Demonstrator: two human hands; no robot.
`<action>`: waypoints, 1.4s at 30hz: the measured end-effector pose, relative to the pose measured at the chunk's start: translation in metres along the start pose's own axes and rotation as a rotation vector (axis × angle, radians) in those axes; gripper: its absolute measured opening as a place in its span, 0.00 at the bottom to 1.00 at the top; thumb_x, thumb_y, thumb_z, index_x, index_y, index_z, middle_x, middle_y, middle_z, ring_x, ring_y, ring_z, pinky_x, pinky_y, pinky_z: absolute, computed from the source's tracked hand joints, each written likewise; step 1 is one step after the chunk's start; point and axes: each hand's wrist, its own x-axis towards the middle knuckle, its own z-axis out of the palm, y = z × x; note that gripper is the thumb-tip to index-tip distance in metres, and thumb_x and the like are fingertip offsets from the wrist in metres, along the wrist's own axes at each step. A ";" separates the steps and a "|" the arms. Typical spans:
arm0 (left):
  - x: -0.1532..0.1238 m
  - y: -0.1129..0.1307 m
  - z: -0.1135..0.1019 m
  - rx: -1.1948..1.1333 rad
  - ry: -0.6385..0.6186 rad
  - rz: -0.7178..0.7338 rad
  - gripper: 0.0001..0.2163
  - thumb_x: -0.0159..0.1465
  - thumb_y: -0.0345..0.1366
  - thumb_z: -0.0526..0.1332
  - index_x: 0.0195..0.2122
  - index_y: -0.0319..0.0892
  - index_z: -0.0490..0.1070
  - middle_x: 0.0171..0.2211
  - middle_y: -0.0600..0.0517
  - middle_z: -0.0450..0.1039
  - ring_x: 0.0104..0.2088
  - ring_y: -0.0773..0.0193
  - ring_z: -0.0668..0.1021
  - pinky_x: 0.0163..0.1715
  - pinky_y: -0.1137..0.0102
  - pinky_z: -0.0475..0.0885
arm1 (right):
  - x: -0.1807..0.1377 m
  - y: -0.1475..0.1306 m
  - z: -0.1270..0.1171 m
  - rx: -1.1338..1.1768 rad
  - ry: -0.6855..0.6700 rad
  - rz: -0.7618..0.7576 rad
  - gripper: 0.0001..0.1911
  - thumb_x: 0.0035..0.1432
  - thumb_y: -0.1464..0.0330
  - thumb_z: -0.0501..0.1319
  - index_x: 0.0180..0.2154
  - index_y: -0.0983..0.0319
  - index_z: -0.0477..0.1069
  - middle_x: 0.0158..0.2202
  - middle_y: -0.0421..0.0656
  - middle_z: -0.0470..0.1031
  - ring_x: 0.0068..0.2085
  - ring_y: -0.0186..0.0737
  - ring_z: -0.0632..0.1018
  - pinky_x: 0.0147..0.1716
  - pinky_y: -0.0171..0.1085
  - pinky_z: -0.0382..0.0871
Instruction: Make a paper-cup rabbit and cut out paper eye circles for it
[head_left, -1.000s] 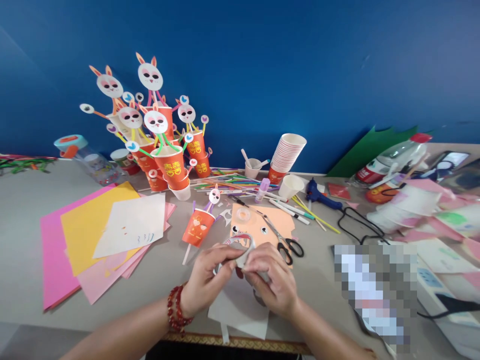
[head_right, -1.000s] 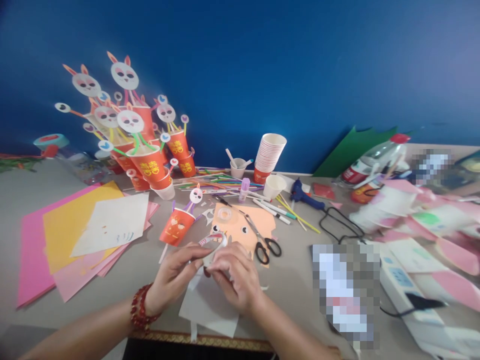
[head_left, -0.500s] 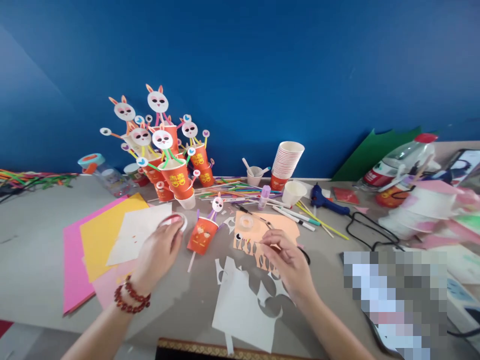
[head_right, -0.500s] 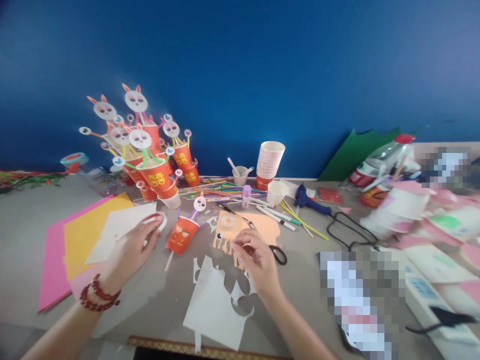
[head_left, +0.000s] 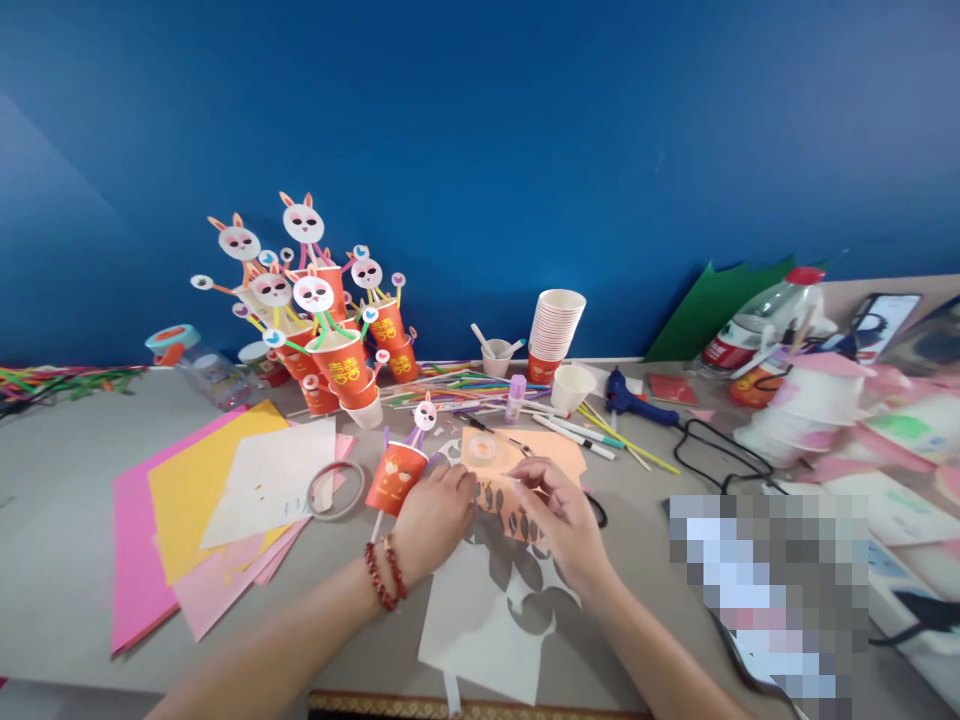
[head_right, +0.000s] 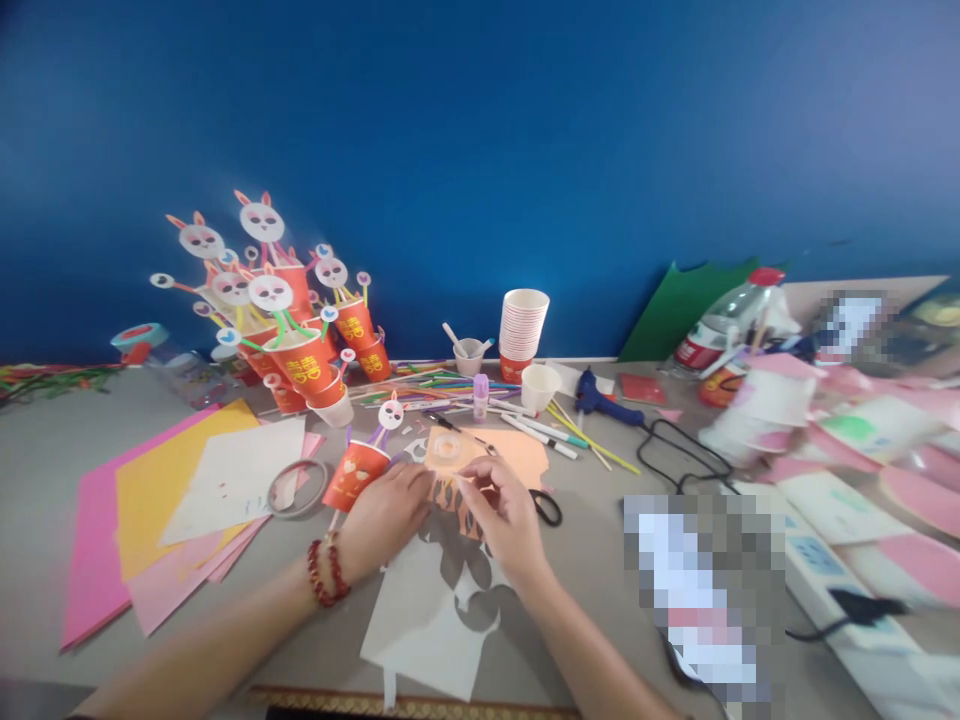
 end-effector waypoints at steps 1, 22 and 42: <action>0.008 0.001 0.005 0.014 -0.011 -0.046 0.10 0.65 0.29 0.55 0.47 0.39 0.69 0.45 0.43 0.72 0.48 0.51 0.73 0.47 0.60 0.70 | 0.000 0.001 0.000 -0.001 0.003 -0.002 0.08 0.61 0.62 0.60 0.36 0.60 0.72 0.37 0.44 0.70 0.35 0.39 0.73 0.29 0.34 0.66; 0.037 -0.011 0.009 0.034 -0.107 -0.091 0.13 0.63 0.30 0.57 0.48 0.35 0.69 0.48 0.38 0.71 0.49 0.49 0.74 0.46 0.60 0.71 | 0.000 0.006 -0.003 -0.038 0.006 -0.028 0.08 0.62 0.63 0.59 0.37 0.60 0.71 0.36 0.42 0.70 0.30 0.35 0.70 0.28 0.33 0.63; 0.024 -0.020 0.000 -0.455 -0.004 -0.132 0.05 0.61 0.33 0.57 0.37 0.40 0.69 0.33 0.49 0.73 0.31 0.62 0.77 0.32 0.69 0.72 | 0.000 -0.001 -0.002 0.079 0.019 0.007 0.10 0.59 0.60 0.63 0.35 0.60 0.72 0.35 0.42 0.70 0.32 0.37 0.71 0.29 0.34 0.65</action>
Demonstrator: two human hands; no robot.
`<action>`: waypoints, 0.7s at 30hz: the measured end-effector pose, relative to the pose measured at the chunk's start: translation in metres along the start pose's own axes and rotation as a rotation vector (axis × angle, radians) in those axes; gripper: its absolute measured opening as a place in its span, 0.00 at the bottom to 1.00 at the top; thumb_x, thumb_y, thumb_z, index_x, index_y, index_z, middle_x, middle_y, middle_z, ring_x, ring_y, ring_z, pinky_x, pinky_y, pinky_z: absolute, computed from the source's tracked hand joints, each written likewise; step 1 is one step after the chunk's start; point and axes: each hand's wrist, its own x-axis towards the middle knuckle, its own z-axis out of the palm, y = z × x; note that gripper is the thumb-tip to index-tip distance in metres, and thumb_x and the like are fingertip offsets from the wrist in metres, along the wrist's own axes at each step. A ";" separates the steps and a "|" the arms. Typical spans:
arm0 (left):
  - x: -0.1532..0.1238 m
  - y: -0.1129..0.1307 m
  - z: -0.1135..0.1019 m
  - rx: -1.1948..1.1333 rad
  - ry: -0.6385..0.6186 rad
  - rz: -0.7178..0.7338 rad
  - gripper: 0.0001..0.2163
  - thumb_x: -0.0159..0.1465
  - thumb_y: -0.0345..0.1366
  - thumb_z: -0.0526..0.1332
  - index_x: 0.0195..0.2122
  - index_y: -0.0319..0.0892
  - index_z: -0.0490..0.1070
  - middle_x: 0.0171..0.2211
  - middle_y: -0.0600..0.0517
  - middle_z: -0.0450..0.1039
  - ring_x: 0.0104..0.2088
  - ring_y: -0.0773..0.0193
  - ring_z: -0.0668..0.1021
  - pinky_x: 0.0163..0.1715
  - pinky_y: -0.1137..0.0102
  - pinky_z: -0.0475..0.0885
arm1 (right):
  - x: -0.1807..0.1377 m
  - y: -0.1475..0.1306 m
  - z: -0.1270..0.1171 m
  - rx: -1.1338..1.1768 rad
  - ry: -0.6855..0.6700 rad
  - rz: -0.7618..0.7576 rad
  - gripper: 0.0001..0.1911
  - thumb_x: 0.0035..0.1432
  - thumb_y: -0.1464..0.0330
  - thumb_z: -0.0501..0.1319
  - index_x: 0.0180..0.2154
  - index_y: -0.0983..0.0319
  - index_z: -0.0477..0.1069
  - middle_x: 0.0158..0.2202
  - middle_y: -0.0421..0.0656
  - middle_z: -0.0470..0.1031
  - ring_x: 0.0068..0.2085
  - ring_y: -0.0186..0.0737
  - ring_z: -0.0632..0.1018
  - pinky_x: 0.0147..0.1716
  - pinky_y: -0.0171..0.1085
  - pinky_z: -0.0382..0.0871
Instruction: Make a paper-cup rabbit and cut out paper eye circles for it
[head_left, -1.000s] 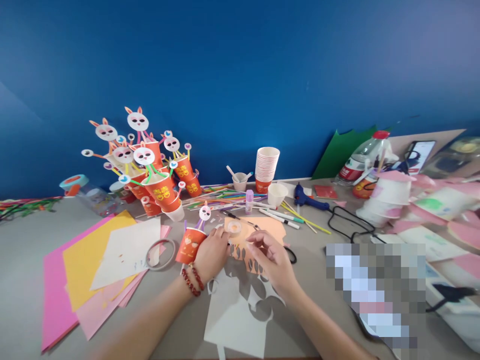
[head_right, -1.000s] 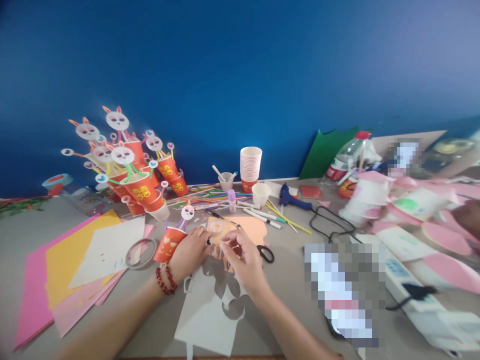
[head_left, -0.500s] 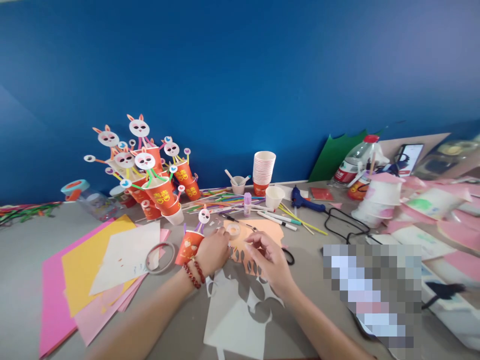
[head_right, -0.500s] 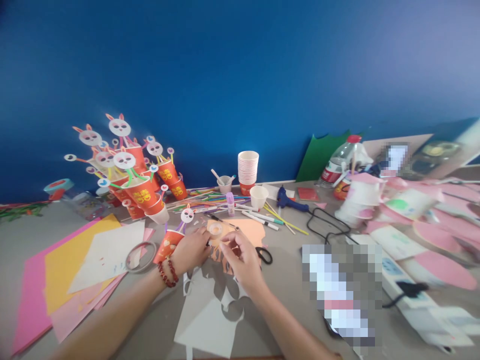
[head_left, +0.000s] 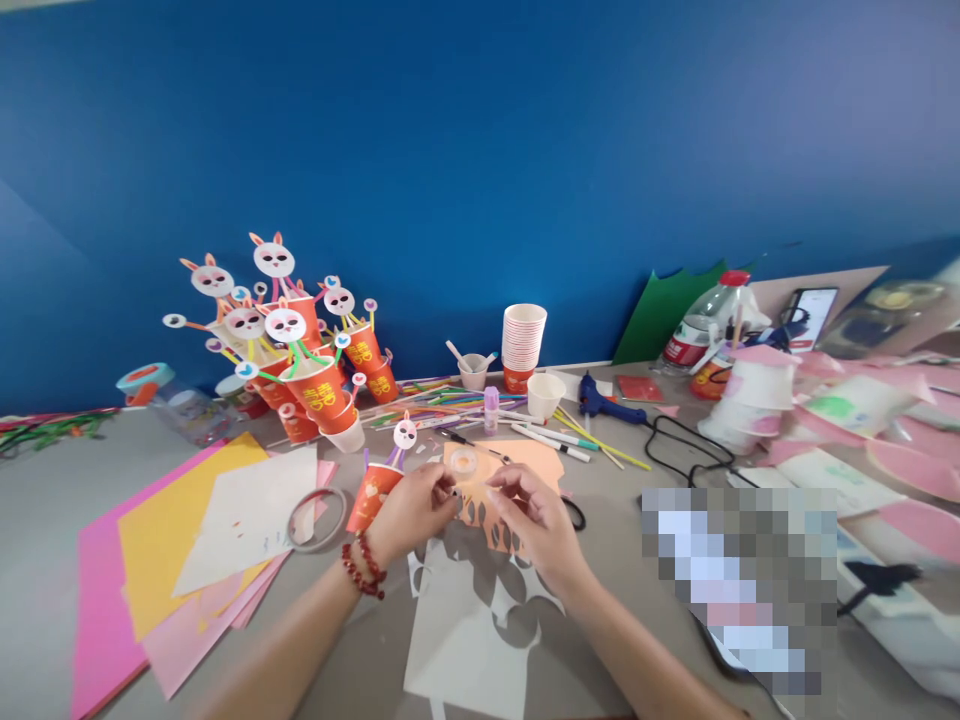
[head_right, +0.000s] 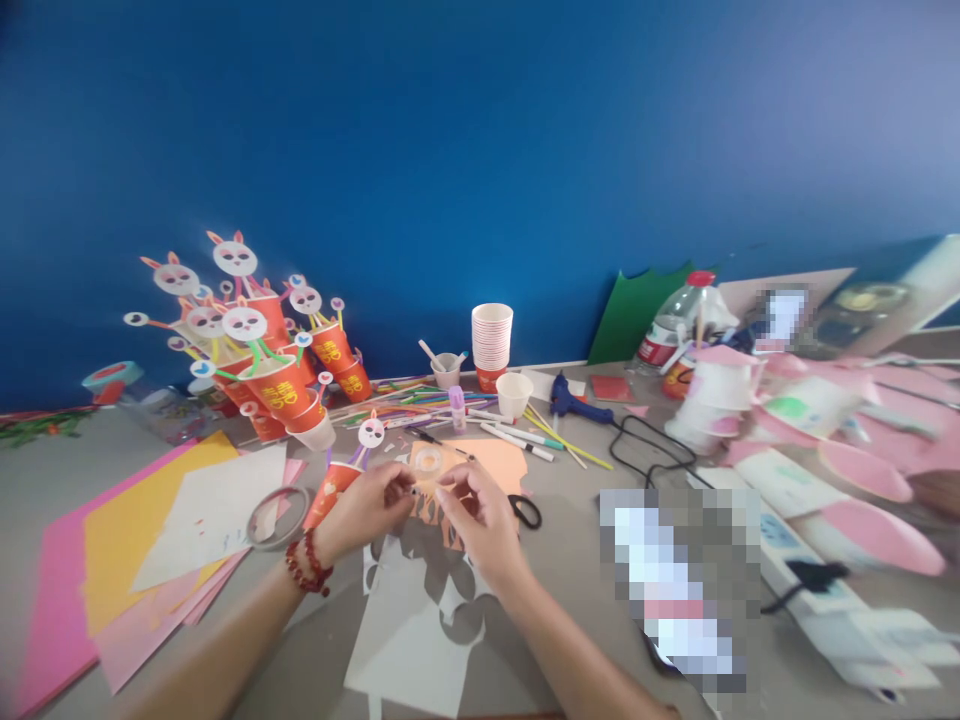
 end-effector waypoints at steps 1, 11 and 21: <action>-0.004 0.000 -0.001 -0.134 -0.004 -0.019 0.06 0.62 0.35 0.57 0.38 0.40 0.69 0.33 0.50 0.74 0.30 0.63 0.76 0.30 0.70 0.71 | 0.000 -0.003 0.001 0.047 0.001 0.037 0.11 0.57 0.59 0.65 0.34 0.60 0.72 0.35 0.42 0.71 0.32 0.36 0.71 0.29 0.34 0.65; -0.033 0.005 0.008 -1.394 -0.092 -0.232 0.10 0.58 0.37 0.68 0.40 0.40 0.75 0.35 0.51 0.72 0.31 0.68 0.74 0.35 0.70 0.71 | -0.009 -0.014 0.010 0.388 -0.169 0.395 0.13 0.49 0.60 0.71 0.30 0.61 0.73 0.34 0.41 0.72 0.30 0.33 0.70 0.28 0.31 0.65; -0.032 0.003 0.020 -1.483 -0.113 -0.186 0.09 0.59 0.36 0.67 0.40 0.40 0.75 0.37 0.49 0.71 0.34 0.65 0.75 0.36 0.68 0.71 | -0.008 -0.011 0.011 0.335 -0.154 0.387 0.13 0.49 0.59 0.71 0.30 0.61 0.74 0.34 0.41 0.71 0.31 0.34 0.71 0.28 0.31 0.68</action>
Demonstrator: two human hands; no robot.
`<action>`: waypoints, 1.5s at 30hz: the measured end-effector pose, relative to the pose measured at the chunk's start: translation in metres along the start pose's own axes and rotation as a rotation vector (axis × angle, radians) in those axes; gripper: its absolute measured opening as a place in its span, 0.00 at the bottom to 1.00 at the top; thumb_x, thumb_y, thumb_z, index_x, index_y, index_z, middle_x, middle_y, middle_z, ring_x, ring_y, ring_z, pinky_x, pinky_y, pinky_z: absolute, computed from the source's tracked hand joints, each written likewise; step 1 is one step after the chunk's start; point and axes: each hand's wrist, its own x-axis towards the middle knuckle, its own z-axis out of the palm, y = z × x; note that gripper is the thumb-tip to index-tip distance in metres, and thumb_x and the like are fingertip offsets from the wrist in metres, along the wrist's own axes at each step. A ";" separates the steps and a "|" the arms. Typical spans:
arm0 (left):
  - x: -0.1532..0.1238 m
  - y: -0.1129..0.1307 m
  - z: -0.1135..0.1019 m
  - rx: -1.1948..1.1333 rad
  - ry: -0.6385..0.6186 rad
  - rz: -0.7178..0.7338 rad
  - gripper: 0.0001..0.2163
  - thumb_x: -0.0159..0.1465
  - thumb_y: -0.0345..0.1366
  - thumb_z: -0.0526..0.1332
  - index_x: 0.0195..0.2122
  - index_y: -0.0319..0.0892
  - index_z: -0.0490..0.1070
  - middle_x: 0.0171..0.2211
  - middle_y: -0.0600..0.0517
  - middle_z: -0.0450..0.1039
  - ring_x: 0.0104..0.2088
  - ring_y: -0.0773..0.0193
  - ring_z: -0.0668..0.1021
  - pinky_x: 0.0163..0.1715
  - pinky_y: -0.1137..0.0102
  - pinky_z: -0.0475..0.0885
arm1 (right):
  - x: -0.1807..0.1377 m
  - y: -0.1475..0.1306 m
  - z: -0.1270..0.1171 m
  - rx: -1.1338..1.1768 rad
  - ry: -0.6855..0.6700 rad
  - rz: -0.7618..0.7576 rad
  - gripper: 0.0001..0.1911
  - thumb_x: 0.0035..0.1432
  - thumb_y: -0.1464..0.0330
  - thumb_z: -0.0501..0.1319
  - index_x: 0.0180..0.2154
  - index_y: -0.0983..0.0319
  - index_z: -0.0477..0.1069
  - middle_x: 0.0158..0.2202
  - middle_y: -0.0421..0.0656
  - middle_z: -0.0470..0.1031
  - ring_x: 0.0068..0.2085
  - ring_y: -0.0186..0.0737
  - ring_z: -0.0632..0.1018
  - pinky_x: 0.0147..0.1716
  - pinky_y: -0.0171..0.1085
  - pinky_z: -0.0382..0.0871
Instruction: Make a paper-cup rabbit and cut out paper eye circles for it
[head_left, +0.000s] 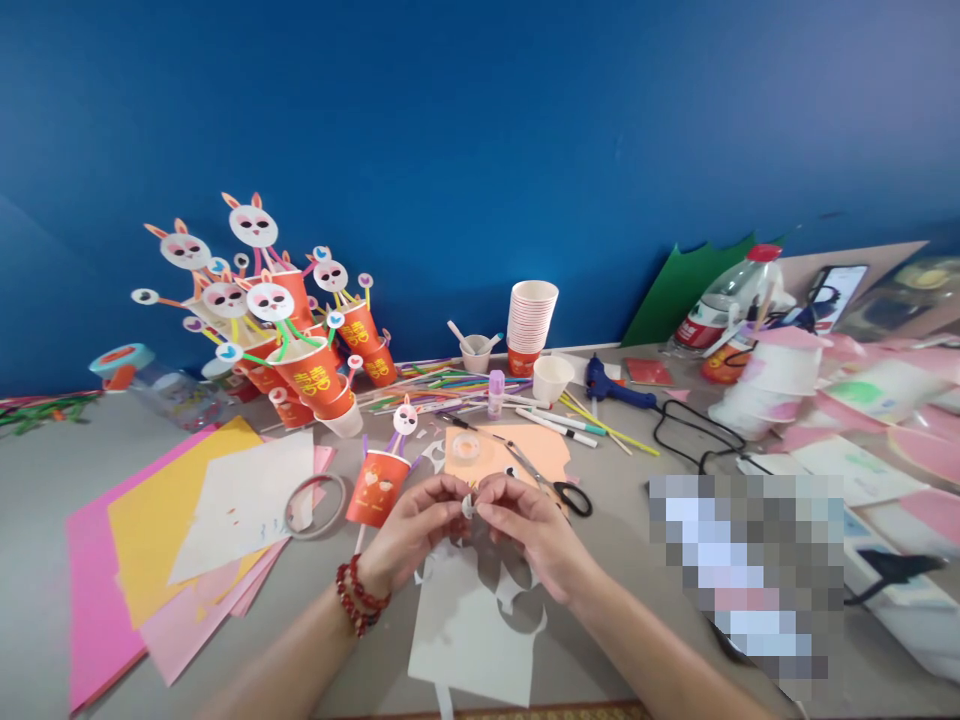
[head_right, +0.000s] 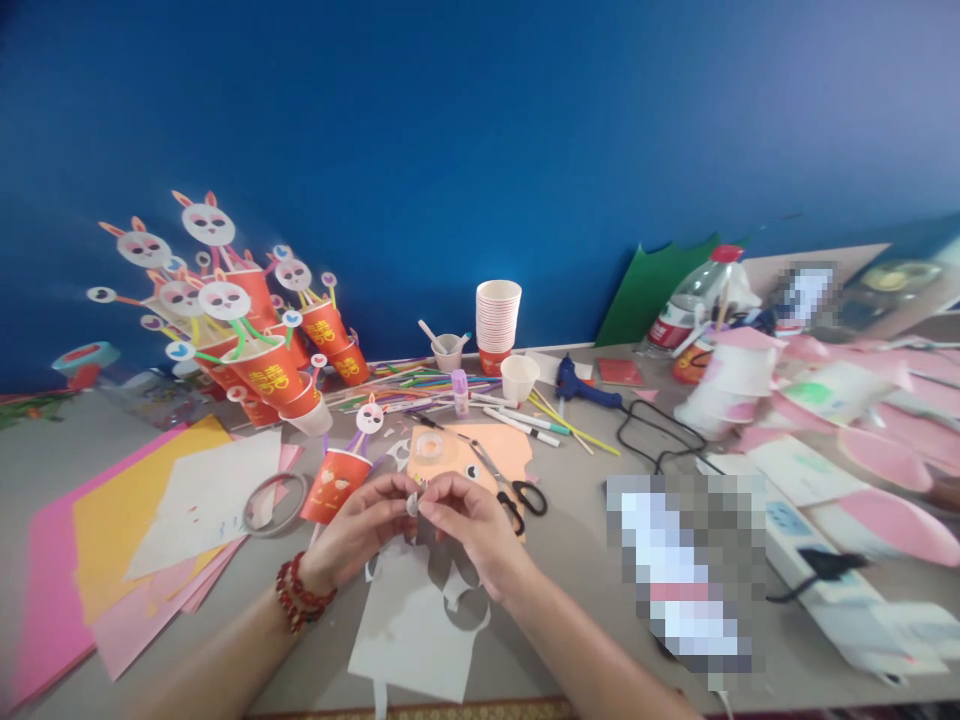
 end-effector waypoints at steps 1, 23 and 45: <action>0.000 0.000 0.000 -0.002 0.002 -0.001 0.09 0.59 0.36 0.67 0.40 0.40 0.75 0.38 0.49 0.71 0.34 0.65 0.75 0.37 0.68 0.71 | 0.000 0.000 0.000 0.002 -0.002 0.005 0.13 0.49 0.59 0.71 0.30 0.61 0.74 0.34 0.41 0.71 0.31 0.34 0.71 0.28 0.31 0.68; -0.002 0.000 -0.001 0.037 0.021 0.031 0.08 0.61 0.36 0.66 0.39 0.40 0.71 0.38 0.50 0.70 0.32 0.66 0.75 0.36 0.68 0.69 | -0.001 -0.001 -0.001 -0.070 -0.018 -0.049 0.11 0.55 0.59 0.66 0.35 0.59 0.78 0.38 0.42 0.72 0.32 0.33 0.71 0.29 0.31 0.67; -0.004 -0.004 0.001 0.608 0.248 0.357 0.05 0.64 0.37 0.61 0.35 0.41 0.69 0.32 0.52 0.68 0.33 0.65 0.70 0.34 0.72 0.67 | 0.001 0.002 -0.001 -0.074 -0.029 -0.109 0.09 0.57 0.61 0.65 0.37 0.57 0.79 0.40 0.42 0.71 0.31 0.32 0.70 0.29 0.31 0.66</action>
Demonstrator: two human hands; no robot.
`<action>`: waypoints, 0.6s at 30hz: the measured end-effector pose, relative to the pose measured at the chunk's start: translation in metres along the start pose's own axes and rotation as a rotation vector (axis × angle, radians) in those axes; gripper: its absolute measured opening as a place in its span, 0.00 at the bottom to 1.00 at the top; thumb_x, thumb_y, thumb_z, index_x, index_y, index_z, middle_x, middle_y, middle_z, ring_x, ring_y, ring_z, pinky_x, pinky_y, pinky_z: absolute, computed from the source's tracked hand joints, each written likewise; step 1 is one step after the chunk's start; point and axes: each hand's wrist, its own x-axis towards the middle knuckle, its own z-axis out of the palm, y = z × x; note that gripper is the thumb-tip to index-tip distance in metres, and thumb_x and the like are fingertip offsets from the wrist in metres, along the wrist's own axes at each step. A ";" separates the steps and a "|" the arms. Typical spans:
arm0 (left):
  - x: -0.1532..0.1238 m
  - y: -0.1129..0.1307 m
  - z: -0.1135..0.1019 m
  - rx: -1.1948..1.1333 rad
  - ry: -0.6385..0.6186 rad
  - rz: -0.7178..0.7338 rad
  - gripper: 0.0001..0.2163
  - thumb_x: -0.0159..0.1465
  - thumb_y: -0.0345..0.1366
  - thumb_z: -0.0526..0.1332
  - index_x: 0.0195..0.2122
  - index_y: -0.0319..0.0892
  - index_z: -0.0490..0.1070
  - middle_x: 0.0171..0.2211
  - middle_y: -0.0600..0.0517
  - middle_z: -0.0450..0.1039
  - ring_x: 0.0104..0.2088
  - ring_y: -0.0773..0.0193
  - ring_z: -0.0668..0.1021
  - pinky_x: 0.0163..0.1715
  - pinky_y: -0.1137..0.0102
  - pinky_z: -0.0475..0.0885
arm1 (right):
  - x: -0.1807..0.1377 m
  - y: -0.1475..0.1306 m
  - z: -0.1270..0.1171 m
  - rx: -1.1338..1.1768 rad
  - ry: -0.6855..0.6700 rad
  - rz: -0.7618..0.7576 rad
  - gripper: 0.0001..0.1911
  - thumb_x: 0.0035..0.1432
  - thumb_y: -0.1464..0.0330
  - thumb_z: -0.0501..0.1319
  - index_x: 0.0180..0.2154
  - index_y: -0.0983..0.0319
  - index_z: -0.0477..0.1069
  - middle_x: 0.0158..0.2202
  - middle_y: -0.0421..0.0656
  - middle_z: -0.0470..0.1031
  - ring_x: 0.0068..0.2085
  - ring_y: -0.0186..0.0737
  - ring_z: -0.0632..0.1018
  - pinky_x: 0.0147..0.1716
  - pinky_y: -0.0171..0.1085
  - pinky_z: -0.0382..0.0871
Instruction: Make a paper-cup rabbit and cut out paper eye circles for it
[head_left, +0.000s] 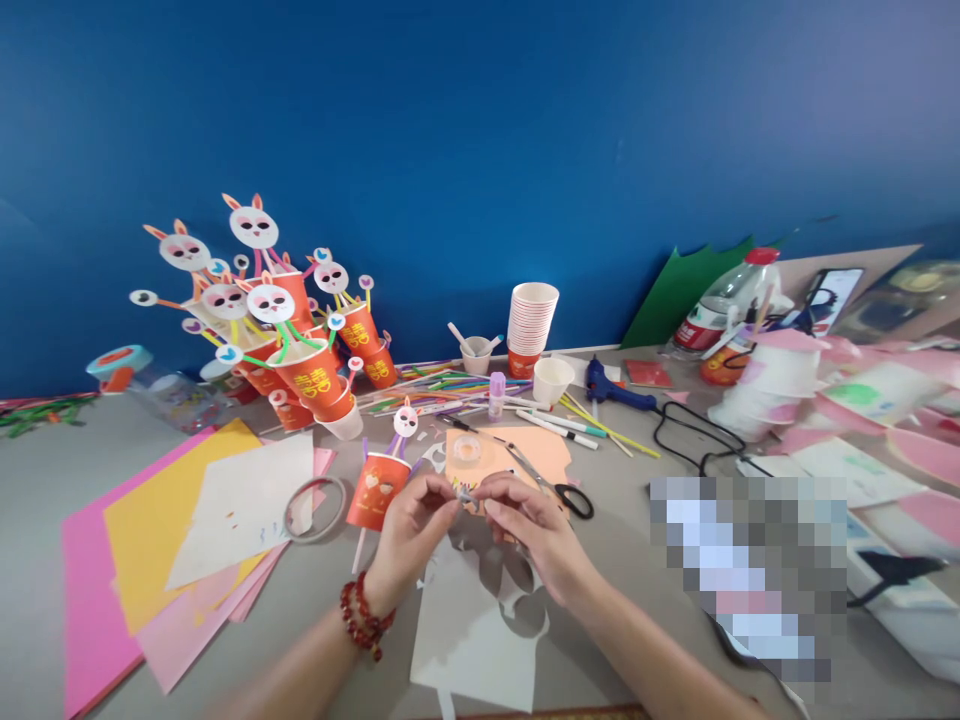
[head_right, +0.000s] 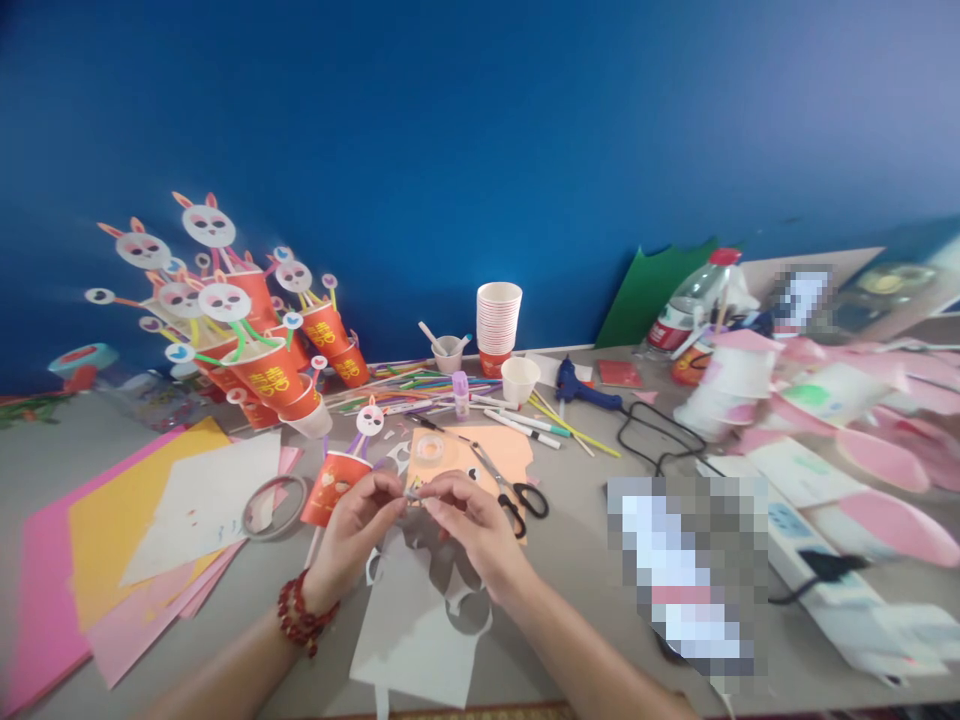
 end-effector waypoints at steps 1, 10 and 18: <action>0.000 0.000 0.000 0.007 0.003 0.000 0.05 0.64 0.37 0.61 0.35 0.41 0.69 0.31 0.52 0.68 0.32 0.65 0.70 0.34 0.72 0.67 | 0.000 0.000 0.000 0.004 -0.002 0.001 0.09 0.57 0.61 0.65 0.37 0.57 0.79 0.40 0.42 0.71 0.31 0.32 0.70 0.29 0.31 0.66; -0.001 0.000 0.002 -0.091 0.004 -0.051 0.07 0.63 0.38 0.62 0.32 0.40 0.69 0.28 0.54 0.67 0.28 0.68 0.69 0.29 0.74 0.66 | 0.001 0.000 -0.001 -0.121 -0.007 -0.069 0.09 0.60 0.61 0.62 0.37 0.57 0.79 0.40 0.44 0.69 0.29 0.32 0.70 0.27 0.32 0.66; -0.002 0.000 0.006 -0.270 -0.055 -0.136 0.09 0.62 0.39 0.63 0.32 0.40 0.67 0.25 0.55 0.67 0.27 0.68 0.71 0.29 0.73 0.68 | 0.002 0.006 -0.002 -0.302 0.066 -0.227 0.10 0.61 0.62 0.60 0.39 0.59 0.78 0.40 0.45 0.69 0.27 0.32 0.70 0.23 0.33 0.64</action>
